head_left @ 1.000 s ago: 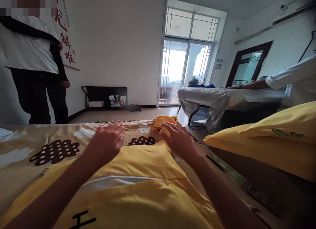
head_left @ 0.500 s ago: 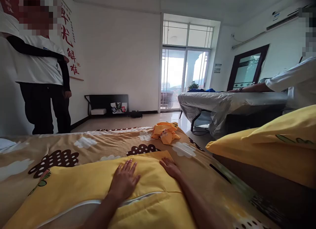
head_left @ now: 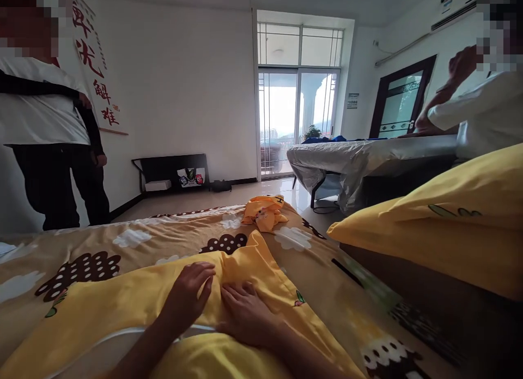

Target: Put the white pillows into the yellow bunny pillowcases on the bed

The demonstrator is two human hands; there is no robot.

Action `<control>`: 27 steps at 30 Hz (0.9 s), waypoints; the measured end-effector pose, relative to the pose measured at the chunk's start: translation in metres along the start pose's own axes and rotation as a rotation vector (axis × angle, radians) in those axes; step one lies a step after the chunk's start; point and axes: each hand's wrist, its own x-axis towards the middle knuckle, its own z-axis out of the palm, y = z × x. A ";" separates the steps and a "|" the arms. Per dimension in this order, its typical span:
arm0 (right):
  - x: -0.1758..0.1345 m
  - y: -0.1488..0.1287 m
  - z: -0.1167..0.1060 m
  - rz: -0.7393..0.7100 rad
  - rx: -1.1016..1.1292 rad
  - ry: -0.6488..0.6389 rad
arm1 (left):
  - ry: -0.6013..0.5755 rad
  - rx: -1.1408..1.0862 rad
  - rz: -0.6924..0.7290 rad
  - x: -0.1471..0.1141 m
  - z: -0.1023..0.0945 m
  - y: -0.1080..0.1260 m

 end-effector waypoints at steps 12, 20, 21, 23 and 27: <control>0.012 0.004 -0.051 0.316 -0.215 0.210 | -0.665 0.022 -0.090 -0.045 -0.002 0.072; 0.001 0.002 -0.087 0.460 -0.208 0.163 | -0.592 -0.124 -0.089 -0.006 0.044 0.072; 0.002 0.001 -0.086 0.483 -0.220 0.138 | -0.602 -0.139 -0.103 -0.009 0.048 0.071; 0.006 -0.004 -0.086 0.512 -0.206 0.103 | -0.559 -0.144 -0.090 -0.014 0.050 0.072; 0.032 -0.013 -0.091 0.463 -0.115 0.097 | -0.510 -0.127 -0.030 -0.006 0.040 0.074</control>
